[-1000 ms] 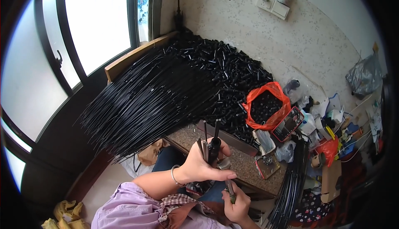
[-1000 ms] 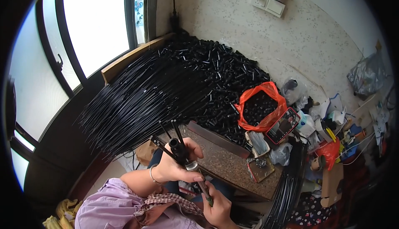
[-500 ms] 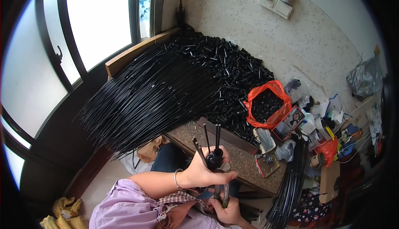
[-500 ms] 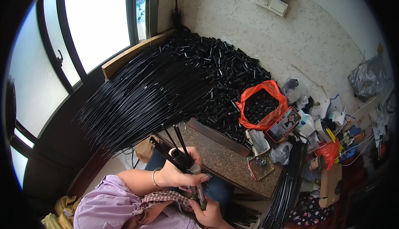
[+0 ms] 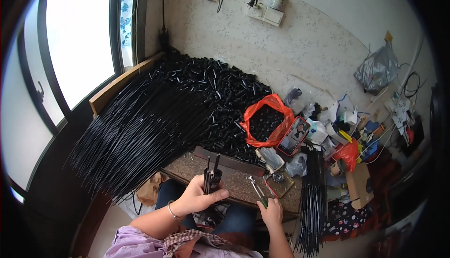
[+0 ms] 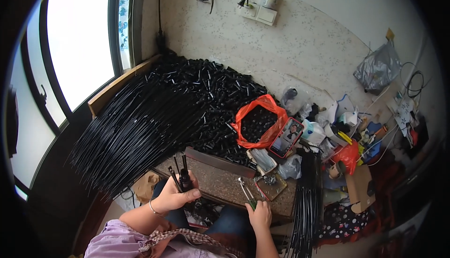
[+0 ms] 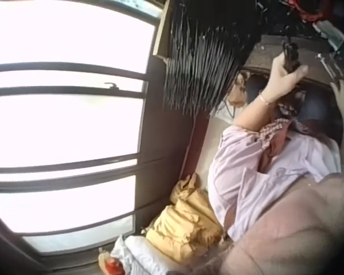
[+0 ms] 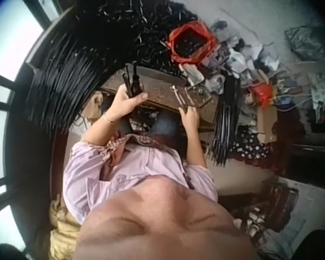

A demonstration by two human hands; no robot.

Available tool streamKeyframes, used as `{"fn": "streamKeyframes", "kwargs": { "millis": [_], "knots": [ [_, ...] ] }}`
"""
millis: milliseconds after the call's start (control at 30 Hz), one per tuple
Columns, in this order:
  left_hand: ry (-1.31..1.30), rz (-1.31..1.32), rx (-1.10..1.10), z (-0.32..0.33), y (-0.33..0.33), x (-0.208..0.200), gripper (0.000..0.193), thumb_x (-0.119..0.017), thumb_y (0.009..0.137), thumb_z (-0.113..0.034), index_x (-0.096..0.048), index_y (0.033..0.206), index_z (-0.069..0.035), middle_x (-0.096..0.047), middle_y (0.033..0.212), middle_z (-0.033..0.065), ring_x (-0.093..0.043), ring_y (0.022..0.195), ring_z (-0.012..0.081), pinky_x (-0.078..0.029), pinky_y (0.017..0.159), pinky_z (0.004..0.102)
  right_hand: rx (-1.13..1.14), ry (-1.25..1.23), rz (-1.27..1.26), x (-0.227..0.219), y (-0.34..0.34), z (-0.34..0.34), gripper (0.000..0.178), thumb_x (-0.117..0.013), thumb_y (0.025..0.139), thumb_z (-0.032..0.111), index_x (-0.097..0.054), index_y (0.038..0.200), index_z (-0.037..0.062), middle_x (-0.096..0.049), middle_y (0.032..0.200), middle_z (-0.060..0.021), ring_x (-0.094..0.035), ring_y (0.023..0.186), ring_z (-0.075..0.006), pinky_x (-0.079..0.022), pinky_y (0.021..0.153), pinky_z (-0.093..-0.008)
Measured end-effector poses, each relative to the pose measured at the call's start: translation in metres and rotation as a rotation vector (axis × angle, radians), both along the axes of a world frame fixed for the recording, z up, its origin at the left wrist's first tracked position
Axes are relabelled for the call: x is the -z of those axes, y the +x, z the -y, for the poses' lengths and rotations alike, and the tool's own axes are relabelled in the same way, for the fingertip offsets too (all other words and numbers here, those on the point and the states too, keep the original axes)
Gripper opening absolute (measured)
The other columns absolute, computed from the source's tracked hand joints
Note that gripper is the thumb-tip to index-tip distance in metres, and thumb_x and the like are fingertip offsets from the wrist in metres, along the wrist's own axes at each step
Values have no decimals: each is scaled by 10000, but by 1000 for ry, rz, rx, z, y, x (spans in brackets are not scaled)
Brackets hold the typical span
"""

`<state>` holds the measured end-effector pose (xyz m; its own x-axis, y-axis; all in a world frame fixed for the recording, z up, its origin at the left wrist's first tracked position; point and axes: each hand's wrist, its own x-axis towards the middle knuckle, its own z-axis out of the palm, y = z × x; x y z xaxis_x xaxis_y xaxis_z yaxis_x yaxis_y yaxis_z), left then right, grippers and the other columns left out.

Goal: Assembling plastic components onto metal ribs for umbrellas using pliers.

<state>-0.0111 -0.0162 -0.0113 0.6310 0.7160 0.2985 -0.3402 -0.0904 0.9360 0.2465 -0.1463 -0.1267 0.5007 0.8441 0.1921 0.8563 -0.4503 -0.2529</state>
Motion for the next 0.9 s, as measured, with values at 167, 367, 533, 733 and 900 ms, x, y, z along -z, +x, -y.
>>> {"fn": "streamKeyframes", "kwargs": {
  "millis": [167,367,533,733,900],
  "knots": [
    [-61,56,130,-9,-8,5,231,-709,739,-116,-494,745,-31,-531,651,32,-507,575,95,-398,510,224,91,-89,35,4,10,4,417,-608,793,336,-516,1015,-5,-489,1001,-154,-461,976,-326,-393,823,-432],
    [-211,784,207,-61,-44,-26,351,-606,839,-312,-364,699,-99,-358,506,-33,-352,391,67,-362,403,229,-11,-5,77,17,22,6,506,-620,777,297,-469,1151,-7,-466,1041,-145,-442,989,-325,-376,847,-428],
    [-486,1263,198,-55,-40,-27,297,-507,901,-323,-382,754,-98,-352,583,-16,-392,529,95,-464,680,294,-435,455,-878,-21,15,7,766,-735,671,249,-357,1302,37,-432,1228,-116,-429,1112,-275,-378,888,-400],
    [-1214,815,244,17,11,131,312,-506,859,-325,-601,966,-47,-591,1053,121,-510,1082,284,-460,860,452,-551,1515,-1163,-142,6,27,455,-566,849,375,-441,1139,47,-326,644,40,-298,564,-67,-296,509,-209],
    [-1674,-78,408,44,31,261,458,-571,757,-430,-566,1022,-57,-594,1016,123,-553,929,276,-422,896,376,-168,1708,-954,-152,-44,3,491,-309,919,516,-478,997,62,-428,681,8,-300,543,-72,-238,473,-209]
  ]
}}
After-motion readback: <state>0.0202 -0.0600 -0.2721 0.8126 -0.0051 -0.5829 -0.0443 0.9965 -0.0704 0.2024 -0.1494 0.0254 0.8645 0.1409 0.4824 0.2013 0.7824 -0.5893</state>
